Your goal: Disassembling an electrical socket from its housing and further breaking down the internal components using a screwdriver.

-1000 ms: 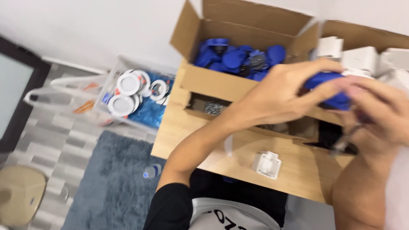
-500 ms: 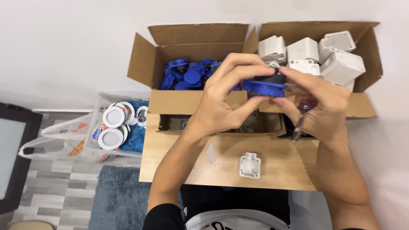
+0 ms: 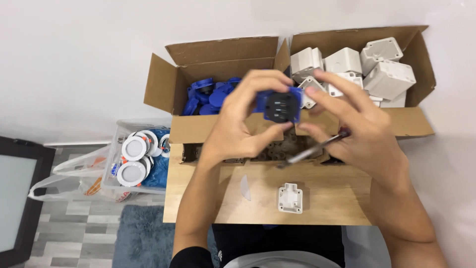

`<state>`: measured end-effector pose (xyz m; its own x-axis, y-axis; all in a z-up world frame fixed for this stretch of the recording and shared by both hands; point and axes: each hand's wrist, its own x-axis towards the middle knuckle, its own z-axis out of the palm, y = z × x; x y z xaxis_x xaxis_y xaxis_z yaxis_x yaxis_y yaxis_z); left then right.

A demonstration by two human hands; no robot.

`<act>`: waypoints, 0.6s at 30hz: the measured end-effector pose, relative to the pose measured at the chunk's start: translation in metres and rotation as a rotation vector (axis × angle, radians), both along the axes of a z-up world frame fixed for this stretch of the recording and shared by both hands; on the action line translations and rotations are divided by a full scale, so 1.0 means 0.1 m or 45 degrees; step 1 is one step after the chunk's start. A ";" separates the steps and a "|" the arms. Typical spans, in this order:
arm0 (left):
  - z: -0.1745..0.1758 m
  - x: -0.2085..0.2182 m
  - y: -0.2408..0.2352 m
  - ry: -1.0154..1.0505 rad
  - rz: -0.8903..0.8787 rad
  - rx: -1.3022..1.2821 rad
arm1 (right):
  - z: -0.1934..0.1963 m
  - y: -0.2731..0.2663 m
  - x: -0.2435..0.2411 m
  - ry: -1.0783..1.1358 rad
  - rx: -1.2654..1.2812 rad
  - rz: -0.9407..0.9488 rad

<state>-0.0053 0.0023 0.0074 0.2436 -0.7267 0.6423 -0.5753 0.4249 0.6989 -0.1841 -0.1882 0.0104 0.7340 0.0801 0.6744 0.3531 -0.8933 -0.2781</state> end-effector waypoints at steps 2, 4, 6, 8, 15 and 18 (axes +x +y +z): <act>-0.06 0.10 0.00 -0.025 0.028 -0.085 | 0.00 0.05 -0.06 0.096 -0.040 -0.013; -0.12 0.20 0.04 -0.054 0.222 -0.052 | -0.03 0.13 -0.11 0.217 -0.307 -0.142; -0.07 0.23 0.08 -0.029 0.324 -0.086 | -0.12 0.17 -0.15 0.440 -0.306 -0.090; -0.04 0.24 0.08 -0.003 0.420 -0.122 | -0.27 0.20 -0.18 0.665 -0.303 -0.042; 0.03 0.30 0.07 0.497 0.449 -0.364 | -0.45 0.60 -0.09 1.517 -0.300 0.293; -0.06 0.39 0.06 0.637 0.462 -0.347 | -0.65 0.73 -0.06 1.579 -0.424 0.268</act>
